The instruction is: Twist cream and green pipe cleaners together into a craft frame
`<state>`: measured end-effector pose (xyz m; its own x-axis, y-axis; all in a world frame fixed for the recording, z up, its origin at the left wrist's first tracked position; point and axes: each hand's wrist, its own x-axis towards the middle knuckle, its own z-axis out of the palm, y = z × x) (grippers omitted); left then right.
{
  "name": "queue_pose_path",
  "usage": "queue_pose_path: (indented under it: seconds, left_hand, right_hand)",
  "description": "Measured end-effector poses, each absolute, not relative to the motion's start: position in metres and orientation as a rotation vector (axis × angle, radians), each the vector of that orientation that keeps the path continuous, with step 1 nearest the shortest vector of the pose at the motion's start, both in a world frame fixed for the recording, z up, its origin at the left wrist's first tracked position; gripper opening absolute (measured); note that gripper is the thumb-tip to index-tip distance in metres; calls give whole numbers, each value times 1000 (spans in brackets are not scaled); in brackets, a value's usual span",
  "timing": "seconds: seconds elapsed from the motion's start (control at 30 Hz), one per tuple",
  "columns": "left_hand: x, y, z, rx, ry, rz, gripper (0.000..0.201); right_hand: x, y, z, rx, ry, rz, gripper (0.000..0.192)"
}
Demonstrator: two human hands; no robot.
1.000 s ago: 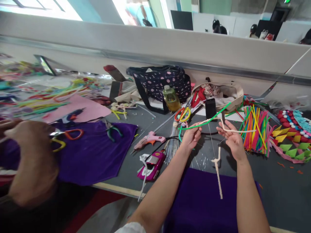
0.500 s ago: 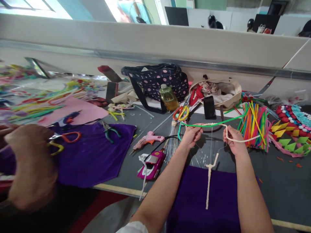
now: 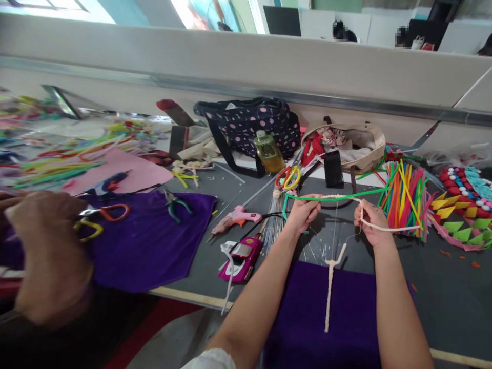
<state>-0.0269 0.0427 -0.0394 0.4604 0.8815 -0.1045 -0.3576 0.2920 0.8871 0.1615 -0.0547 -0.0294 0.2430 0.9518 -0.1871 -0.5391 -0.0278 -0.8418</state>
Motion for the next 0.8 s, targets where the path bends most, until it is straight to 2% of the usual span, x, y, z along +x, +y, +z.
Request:
queue_pose_path:
  seconds: [0.3,0.63,0.8]
  left_hand:
    - [-26,42,-38,944,684,912,28]
    - [-26,41,-38,982,685,903,28]
    - [-24,39,-38,1017,700,931,33]
  right_hand:
    - [163,-54,-30,-846,-523,1427,27]
    - [167,-54,-32,-885,-488,1452,34]
    - [165,-55,-29,-942,-460,1445,29]
